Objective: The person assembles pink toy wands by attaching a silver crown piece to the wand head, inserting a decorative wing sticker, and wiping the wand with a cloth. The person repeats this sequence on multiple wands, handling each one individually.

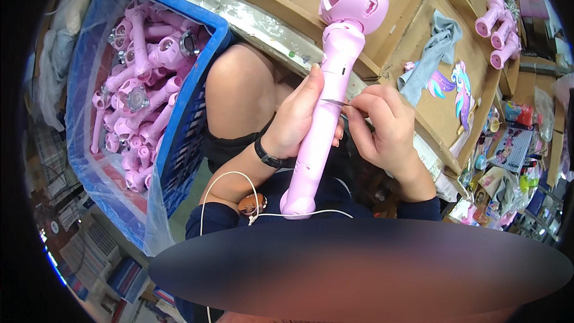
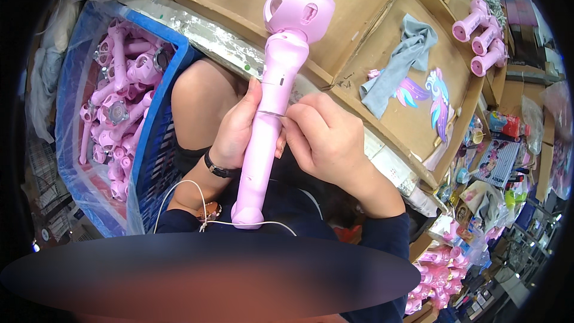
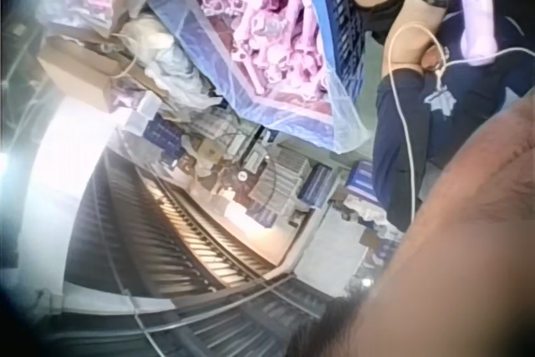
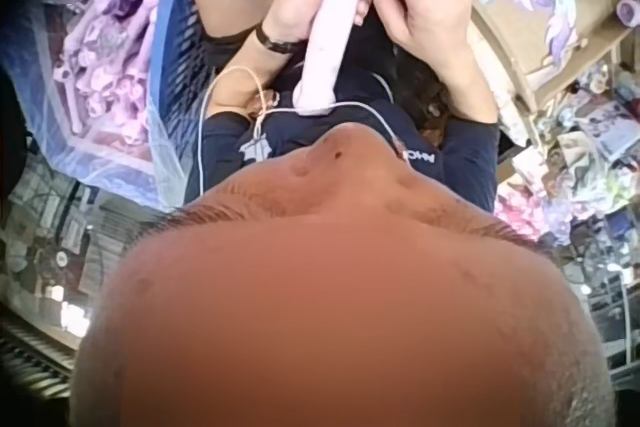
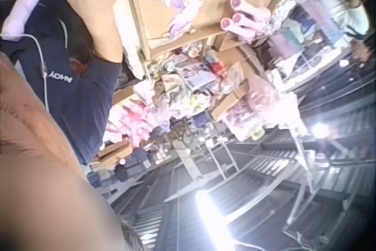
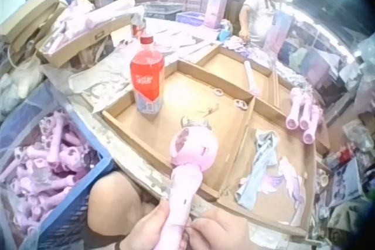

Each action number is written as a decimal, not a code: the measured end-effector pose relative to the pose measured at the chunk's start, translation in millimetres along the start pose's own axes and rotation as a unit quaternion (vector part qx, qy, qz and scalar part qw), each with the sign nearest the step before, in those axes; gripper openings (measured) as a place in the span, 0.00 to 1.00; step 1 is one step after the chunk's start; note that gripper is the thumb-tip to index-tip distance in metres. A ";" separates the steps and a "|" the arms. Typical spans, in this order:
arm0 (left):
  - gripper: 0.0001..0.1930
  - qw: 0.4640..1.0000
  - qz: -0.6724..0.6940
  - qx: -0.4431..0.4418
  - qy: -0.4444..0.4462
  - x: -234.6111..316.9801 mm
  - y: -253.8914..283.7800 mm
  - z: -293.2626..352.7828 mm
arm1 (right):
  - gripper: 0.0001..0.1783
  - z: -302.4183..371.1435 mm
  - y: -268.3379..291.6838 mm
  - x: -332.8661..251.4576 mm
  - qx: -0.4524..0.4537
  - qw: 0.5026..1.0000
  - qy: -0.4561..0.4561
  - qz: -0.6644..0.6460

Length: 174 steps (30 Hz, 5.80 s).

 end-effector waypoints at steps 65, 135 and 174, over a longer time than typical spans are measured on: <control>0.08 0.884 -0.299 0.248 -0.260 47.0 173.4 182.3 | 0.15 -139.2 237.2 409.8 0.144 0.821 -0.493 -0.248; 0.39 0.951 -0.266 -0.059 -0.145 7.7 52.4 91.1 | 0.09 -47.0 93.3 61.4 0.128 0.948 -0.189 -0.219; 0.23 0.969 -0.111 -0.212 0.064 -49.7 32.2 84.0 | 0.25 55.4 -101.8 53.2 0.038 0.644 -0.433 -0.629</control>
Point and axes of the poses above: each hand's wrist, its own z-axis away from the middle knuckle, its own y-axis out of the back of the hand, x = y × z, the point moved 9 cm from there along -z, towards the middle knuckle, and after that the axes turned 9 degrees about -y, right-handed, at the moved point
